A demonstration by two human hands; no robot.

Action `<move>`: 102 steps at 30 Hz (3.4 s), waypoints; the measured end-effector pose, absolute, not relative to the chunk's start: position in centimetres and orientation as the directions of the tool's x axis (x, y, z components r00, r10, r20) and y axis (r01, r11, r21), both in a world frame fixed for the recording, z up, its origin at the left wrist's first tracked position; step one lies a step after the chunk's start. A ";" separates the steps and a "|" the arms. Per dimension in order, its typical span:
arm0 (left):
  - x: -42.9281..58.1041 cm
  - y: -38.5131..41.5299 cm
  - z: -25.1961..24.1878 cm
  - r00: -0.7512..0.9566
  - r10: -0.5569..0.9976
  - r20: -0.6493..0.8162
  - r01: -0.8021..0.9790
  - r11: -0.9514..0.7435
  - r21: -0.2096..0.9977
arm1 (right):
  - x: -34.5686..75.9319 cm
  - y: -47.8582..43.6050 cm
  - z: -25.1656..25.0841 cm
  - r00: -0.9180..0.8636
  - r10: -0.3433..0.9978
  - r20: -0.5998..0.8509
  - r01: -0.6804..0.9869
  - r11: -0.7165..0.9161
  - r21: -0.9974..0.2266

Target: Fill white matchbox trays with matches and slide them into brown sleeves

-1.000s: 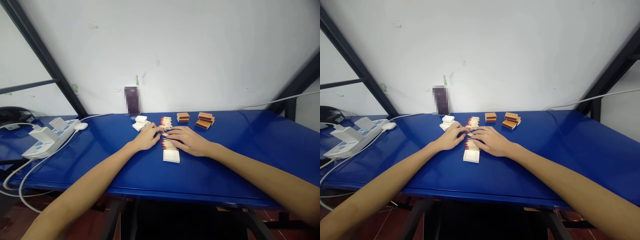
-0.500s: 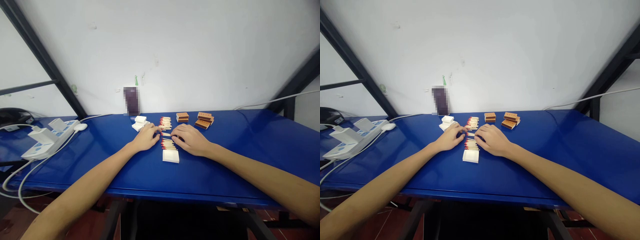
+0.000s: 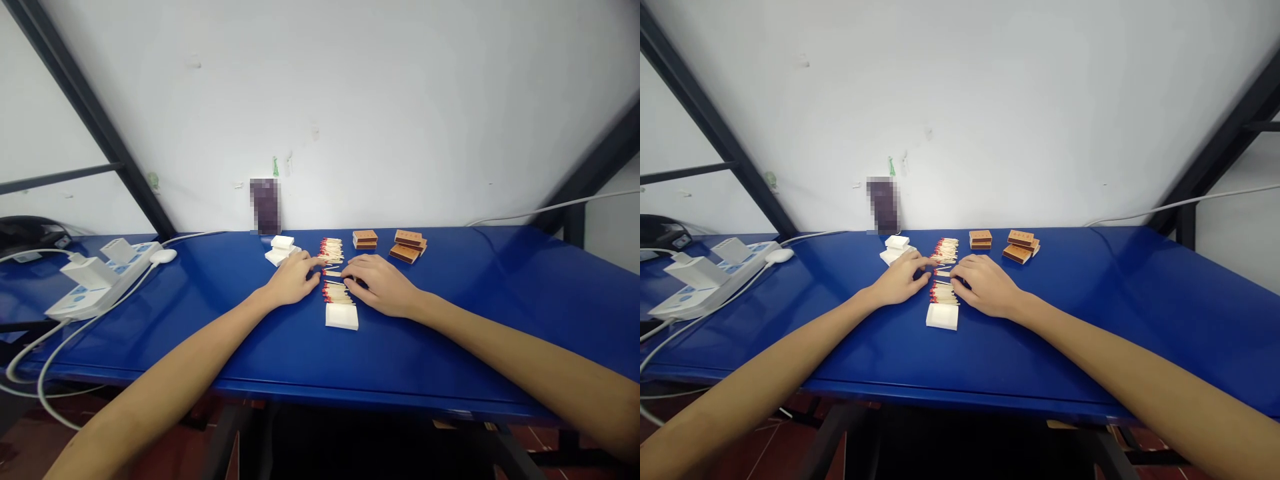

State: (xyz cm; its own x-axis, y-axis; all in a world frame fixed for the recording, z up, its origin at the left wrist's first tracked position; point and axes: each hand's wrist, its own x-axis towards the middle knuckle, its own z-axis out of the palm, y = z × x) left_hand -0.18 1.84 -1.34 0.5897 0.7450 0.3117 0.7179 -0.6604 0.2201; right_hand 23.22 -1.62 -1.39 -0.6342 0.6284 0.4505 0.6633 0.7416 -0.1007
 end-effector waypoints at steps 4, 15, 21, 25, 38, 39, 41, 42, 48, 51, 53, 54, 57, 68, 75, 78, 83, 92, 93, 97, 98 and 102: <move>-0.2 1.8 -1.2 0.650 0.706 0.282 0.689 -0.704 0.174 | 23.2 -1.6 -1.3 -0.648 0.616 0.448 0.639 0.760 -0.121; -0.3 1.9 -1.3 0.611 0.728 0.312 0.695 -0.681 0.231 | 23.4 -1.5 -1.7 -0.631 0.645 0.431 0.663 0.737 -0.132; -0.1 1.7 -1.3 0.568 0.759 0.319 0.745 -0.639 0.194 | 23.6 -1.2 -2.0 -0.616 0.696 0.370 0.695 0.701 -0.162; -0.1 1.7 -1.4 0.570 0.761 0.310 0.749 -0.636 0.183 | 23.7 -1.2 -2.2 -0.617 0.711 0.337 0.706 0.690 -0.163; -0.2 1.8 -1.5 0.549 0.777 0.308 0.777 -0.611 0.155 | 23.6 -1.4 -1.6 -0.620 0.736 0.270 0.710 0.674 -0.204; -0.2 1.8 -1.5 0.550 0.776 0.309 0.776 -0.612 0.156 | 23.6 -1.4 -1.6 -0.620 0.737 0.269 0.712 0.672 -0.203; -0.2 1.8 -1.5 0.549 0.774 0.314 0.774 -0.613 0.159 | 23.6 -1.4 -1.6 -0.618 0.739 0.266 0.715 0.670 -0.199; -0.2 1.8 -1.6 0.550 0.772 0.317 0.771 -0.616 0.161 | 23.6 -1.4 -1.6 -0.619 0.739 0.267 0.716 0.670 -0.196; -0.2 1.8 -1.6 0.570 0.753 0.329 0.748 -0.641 0.173 | 23.6 -1.3 -1.7 -0.632 0.721 0.284 0.707 0.686 -0.171; -0.2 1.9 -1.7 0.575 0.745 0.337 0.739 -0.650 0.175 | 23.6 -1.3 -1.6 -0.632 0.723 0.281 0.711 0.684 -0.164; -0.2 1.9 -1.7 0.577 0.741 0.343 0.737 -0.654 0.172 | 23.6 -1.4 -1.6 -0.632 0.725 0.272 0.713 0.682 -0.161; -0.2 1.9 -1.7 0.577 0.740 0.345 0.736 -0.655 0.171 | 23.6 -1.4 -1.5 -0.632 0.727 0.267 0.715 0.681 -0.160; -0.2 1.9 -1.7 0.578 0.740 0.345 0.735 -0.655 0.175 | 23.6 -1.4 -1.5 -0.635 0.729 0.257 0.716 0.680 -0.160; 0.0 1.8 -1.2 0.610 0.722 0.327 0.718 -0.678 0.157 | 23.6 -1.3 -1.7 -0.630 0.724 0.281 0.707 0.685 -0.178; 0.0 1.8 -1.3 0.628 0.696 0.348 0.687 -0.706 0.171 | 23.6 -1.3 -1.6 -0.632 0.723 0.281 0.701 0.687 -0.192; 0.0 1.8 -1.3 0.620 0.692 0.369 0.670 -0.712 0.209 | 23.6 -1.2 -1.7 -0.624 0.728 0.283 0.706 0.681 -0.195; 0.0 1.7 -1.2 0.611 0.694 0.380 0.650 -0.714 0.259 | 23.7 -1.1 -1.9 -0.601 0.747 0.285 0.722 0.660 -0.207; 0.0 1.7 -1.2 0.616 0.692 0.377 0.647 -0.717 0.259 | 23.6 -1.3 -1.7 -0.595 0.748 0.295 0.708 0.661 -0.249; 0.0 1.7 -1.2 0.619 0.687 0.379 0.643 -0.721 0.257 | 23.6 -1.4 -1.6 -0.596 0.746 0.297 0.706 0.663 -0.249; -0.1 1.7 -1.2 0.627 0.681 0.378 0.624 -0.730 0.280 | 23.6 -1.3 -1.6 -0.595 0.742 0.310 0.704 0.667 -0.244; -0.1 1.7 -1.2 0.630 0.679 0.375 0.615 -0.732 0.292 | 23.6 -1.3 -1.6 -0.595 0.740 0.314 0.705 0.668 -0.240; 0.0 1.6 -1.2 0.651 0.665 0.365 0.575 -0.747 0.335 | 23.5 -1.3 -1.6 -0.602 0.737 0.307 0.708 0.670 -0.223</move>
State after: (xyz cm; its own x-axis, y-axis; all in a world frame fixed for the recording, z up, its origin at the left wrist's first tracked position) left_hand 0.02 1.57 -1.22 0.6511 0.6653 0.3654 0.5748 -0.7465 0.3351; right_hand 23.53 -1.28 -1.62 -0.6017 0.7375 0.3067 0.7079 0.6703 -0.2227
